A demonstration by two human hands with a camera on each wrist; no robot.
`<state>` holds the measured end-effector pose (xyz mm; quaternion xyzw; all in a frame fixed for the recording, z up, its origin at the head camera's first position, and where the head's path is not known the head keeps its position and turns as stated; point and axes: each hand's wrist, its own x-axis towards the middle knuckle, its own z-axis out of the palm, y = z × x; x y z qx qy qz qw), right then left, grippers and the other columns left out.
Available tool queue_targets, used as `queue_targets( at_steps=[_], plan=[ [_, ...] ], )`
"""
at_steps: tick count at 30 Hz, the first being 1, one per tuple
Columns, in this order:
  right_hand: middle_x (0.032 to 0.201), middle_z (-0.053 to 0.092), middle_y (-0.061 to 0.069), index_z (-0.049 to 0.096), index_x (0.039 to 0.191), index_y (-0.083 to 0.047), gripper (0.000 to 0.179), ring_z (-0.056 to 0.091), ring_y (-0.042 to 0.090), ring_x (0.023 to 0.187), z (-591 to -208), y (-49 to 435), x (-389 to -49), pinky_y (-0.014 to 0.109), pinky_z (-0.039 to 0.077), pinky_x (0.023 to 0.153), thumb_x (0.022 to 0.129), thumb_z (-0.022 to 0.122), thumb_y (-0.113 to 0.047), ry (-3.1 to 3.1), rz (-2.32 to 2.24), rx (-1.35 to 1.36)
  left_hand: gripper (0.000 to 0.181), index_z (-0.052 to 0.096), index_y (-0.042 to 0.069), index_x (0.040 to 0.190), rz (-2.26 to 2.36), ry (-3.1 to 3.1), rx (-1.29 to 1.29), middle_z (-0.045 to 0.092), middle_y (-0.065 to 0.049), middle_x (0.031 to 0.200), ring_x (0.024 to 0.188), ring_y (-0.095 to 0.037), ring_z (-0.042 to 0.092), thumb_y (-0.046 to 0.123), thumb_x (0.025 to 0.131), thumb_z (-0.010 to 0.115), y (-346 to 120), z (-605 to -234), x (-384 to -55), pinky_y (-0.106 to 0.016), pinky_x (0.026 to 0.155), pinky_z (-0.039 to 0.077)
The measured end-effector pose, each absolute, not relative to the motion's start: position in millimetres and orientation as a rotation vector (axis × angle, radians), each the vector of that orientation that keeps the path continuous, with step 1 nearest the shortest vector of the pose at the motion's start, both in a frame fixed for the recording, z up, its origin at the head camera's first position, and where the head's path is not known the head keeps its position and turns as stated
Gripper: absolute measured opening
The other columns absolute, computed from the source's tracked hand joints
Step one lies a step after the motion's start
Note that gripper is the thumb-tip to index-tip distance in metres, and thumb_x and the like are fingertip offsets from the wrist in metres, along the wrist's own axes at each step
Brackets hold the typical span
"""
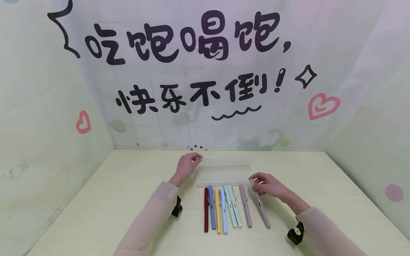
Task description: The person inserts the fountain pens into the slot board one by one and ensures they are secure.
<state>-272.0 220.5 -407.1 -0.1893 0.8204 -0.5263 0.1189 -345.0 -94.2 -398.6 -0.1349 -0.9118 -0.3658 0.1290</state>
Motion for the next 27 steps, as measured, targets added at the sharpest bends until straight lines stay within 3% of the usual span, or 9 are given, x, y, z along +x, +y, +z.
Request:
queue_targets(
  at_steps=[9, 19, 27],
  plan=[
    [0.089, 0.051, 0.014, 0.045, 0.116, 0.005, 0.037, 0.055, 0.024, 0.077, -395, 227, -275, 0.038, 0.049, 0.066, 0.086, 0.057, -0.013, 2.403, -1.678, -0.541, 0.017, 0.065, 0.004, 0.096, -1.330, -2.648, -0.303, 0.063, -0.007, 0.093, 0.087, -0.021, 0.056, 0.015, 0.086, 0.058, -95, -397, -348, -0.035, 0.073, 0.045],
    [0.100, 0.052, 0.020, 0.041, 0.118, 0.007, 0.041, 0.056, 0.016, 0.083, -385, 235, -284, 0.037, 0.047, 0.072, 0.087, 0.056, -0.015, 2.379, -1.870, -0.482, 0.020, 0.064, 0.002, 0.098, -1.453, -2.655, -0.250, 0.062, -0.008, 0.094, 0.089, -0.023, 0.056, 0.017, 0.087, 0.057, -96, -397, -349, -0.036, 0.075, 0.045],
    [0.095, 0.056, 0.007, 0.042, 0.117, 0.007, 0.040, 0.057, 0.012, 0.081, -371, 237, -296, 0.035, 0.048, 0.072, 0.086, 0.058, -0.014, 2.407, -1.938, -0.479, 0.020, 0.065, 0.004, 0.098, -1.465, -2.665, -0.213, 0.062, -0.008, 0.095, 0.091, -0.022, 0.055, 0.018, 0.086, 0.057, -96, -397, -351, -0.036, 0.076, 0.045]
  ],
)
